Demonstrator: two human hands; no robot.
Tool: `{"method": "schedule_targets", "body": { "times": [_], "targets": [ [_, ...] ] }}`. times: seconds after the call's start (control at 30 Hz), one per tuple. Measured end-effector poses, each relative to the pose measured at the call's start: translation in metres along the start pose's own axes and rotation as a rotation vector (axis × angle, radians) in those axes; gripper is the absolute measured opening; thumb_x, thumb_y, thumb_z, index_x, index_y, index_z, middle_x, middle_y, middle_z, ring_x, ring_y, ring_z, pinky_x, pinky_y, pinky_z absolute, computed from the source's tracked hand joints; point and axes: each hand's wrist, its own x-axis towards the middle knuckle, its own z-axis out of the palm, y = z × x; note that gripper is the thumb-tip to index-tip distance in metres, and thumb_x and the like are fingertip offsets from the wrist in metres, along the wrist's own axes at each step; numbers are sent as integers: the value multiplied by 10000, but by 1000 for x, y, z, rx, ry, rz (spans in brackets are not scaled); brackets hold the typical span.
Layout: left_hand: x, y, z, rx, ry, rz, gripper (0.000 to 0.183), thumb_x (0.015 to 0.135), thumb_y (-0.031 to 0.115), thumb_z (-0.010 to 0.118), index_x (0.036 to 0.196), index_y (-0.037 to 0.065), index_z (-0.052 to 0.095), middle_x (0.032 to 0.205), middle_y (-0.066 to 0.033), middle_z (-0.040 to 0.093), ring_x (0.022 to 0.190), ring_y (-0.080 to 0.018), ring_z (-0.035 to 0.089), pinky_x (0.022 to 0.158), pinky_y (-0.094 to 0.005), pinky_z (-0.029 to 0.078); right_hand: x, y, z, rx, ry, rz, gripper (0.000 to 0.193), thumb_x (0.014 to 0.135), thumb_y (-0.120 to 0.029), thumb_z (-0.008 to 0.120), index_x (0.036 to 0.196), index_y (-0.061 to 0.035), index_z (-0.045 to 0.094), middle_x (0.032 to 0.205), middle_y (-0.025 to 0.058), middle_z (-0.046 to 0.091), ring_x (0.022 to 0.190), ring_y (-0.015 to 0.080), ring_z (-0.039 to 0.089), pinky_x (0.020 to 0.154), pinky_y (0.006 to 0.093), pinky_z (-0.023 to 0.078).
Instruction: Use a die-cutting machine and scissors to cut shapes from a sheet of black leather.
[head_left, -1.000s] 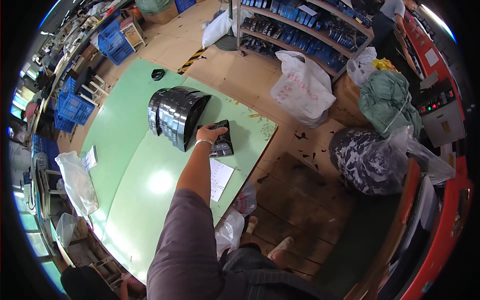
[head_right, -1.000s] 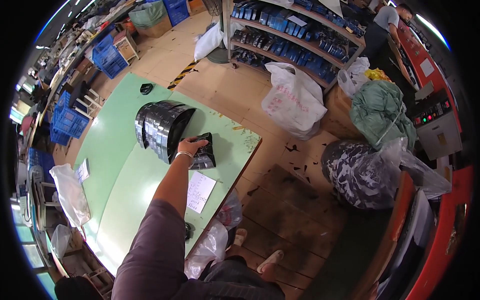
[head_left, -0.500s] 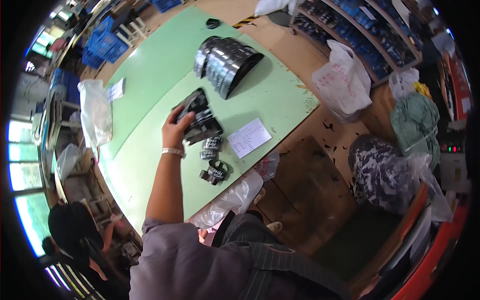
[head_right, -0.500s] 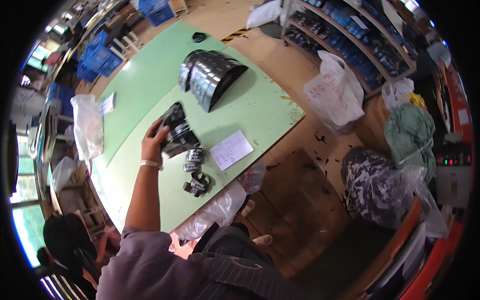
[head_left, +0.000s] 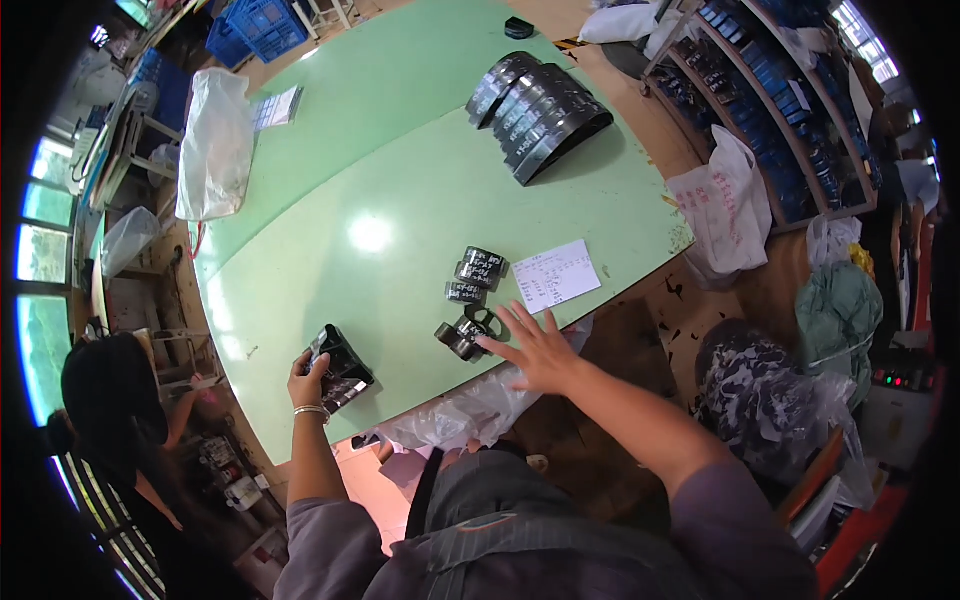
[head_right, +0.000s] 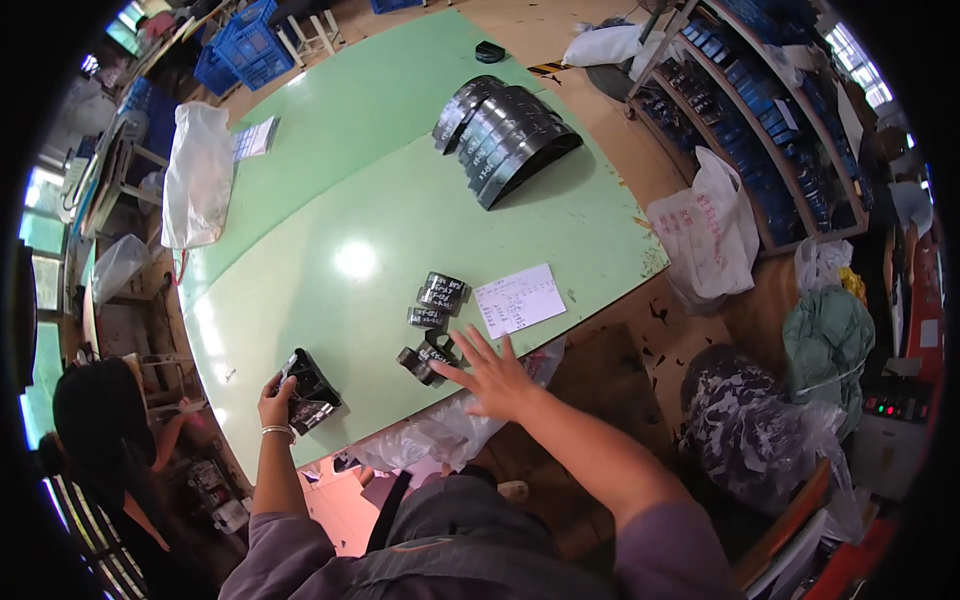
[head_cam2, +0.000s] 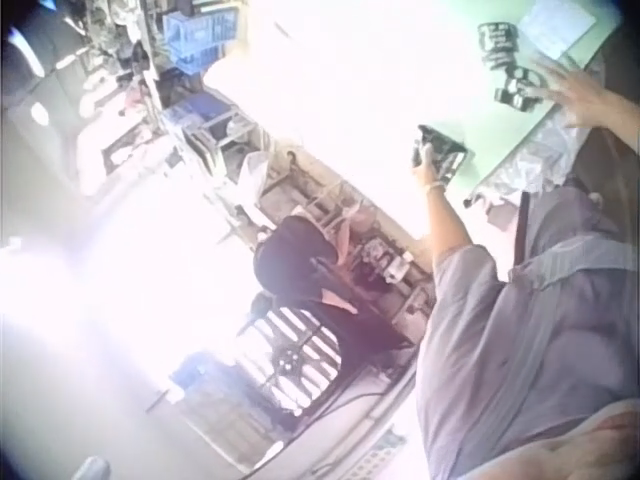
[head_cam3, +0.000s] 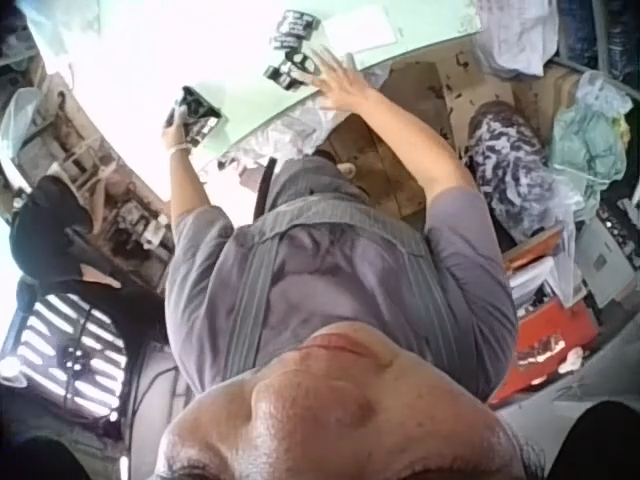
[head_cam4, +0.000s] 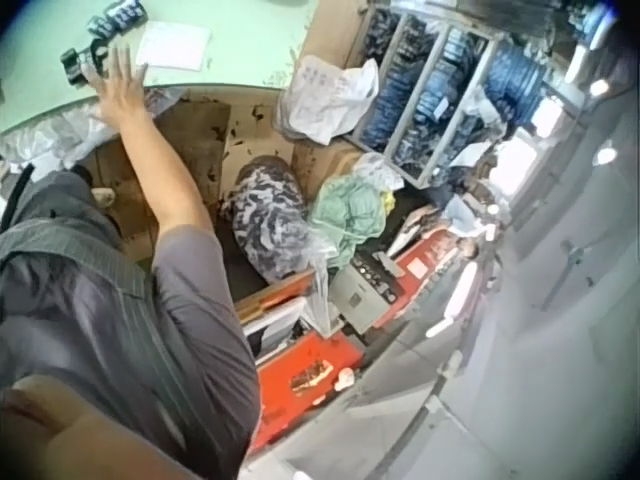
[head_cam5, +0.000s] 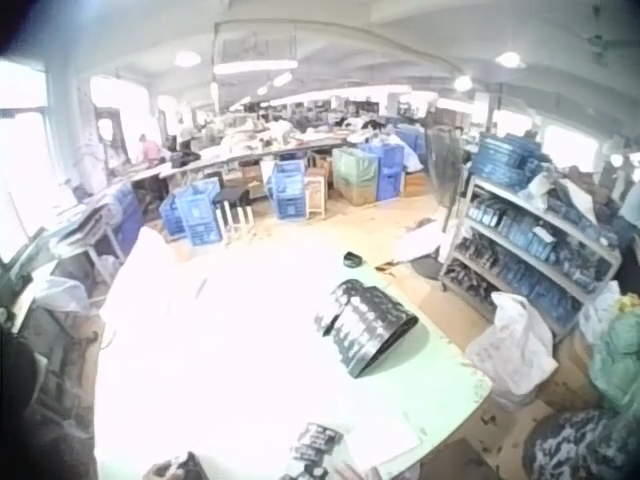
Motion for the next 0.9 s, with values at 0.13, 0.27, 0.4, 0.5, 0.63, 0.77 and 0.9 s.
{"method": "schedule_targets", "body": {
  "times": [0.13,0.27,0.4,0.5,0.63,0.77,0.9],
  "targets": [
    [10,-2,6,105,-40,88,670,689,383,827,1161,-38,607,1051,-128,638,898,-188,603,823,-298,489,74,6,16,-179,-136,-85,881,679,-570,736,1442,-418,323,1585,139,1,1449,384,-57,992,782,114],
    [9,-7,11,264,36,199,764,717,455,793,1252,-12,512,1171,-170,580,997,-244,582,895,-341,460,119,3,39,-232,-36,-163,806,692,-717,602,1411,-426,382,1588,109,46,1436,422,-74,974,808,32],
    [14,-10,19,278,139,237,748,715,487,780,1215,-13,534,1126,-181,593,989,-260,582,903,-350,449,159,25,25,-167,13,29,800,696,-724,591,1408,-427,380,1565,131,163,1429,448,-45,971,816,14],
    [21,-17,12,214,119,242,652,716,412,804,1142,-25,577,1076,-153,610,956,-230,578,874,-335,461,174,57,19,-73,66,259,813,704,-760,544,1422,-433,348,1546,137,218,1430,441,29,974,813,32],
    [21,-18,14,111,94,217,545,751,314,798,1121,-23,583,1065,-130,602,936,-201,573,857,-308,469,171,111,15,-46,197,427,831,709,-758,549,1428,-392,351,1512,122,283,1421,383,151,1007,772,93],
    [29,-28,8,89,88,232,512,771,288,783,1119,-25,576,1066,-122,596,922,-196,574,833,-298,477,144,175,10,-52,424,560,820,696,-738,594,1394,-340,430,1442,147,389,1357,390,288,1051,677,173],
    [28,-33,6,53,69,203,507,774,282,783,1121,-26,577,1040,-109,605,906,-170,574,814,-281,479,112,239,3,-108,495,607,826,691,-745,593,1383,-314,459,1411,163,425,1340,394,313,1044,650,209]
  ]
}}
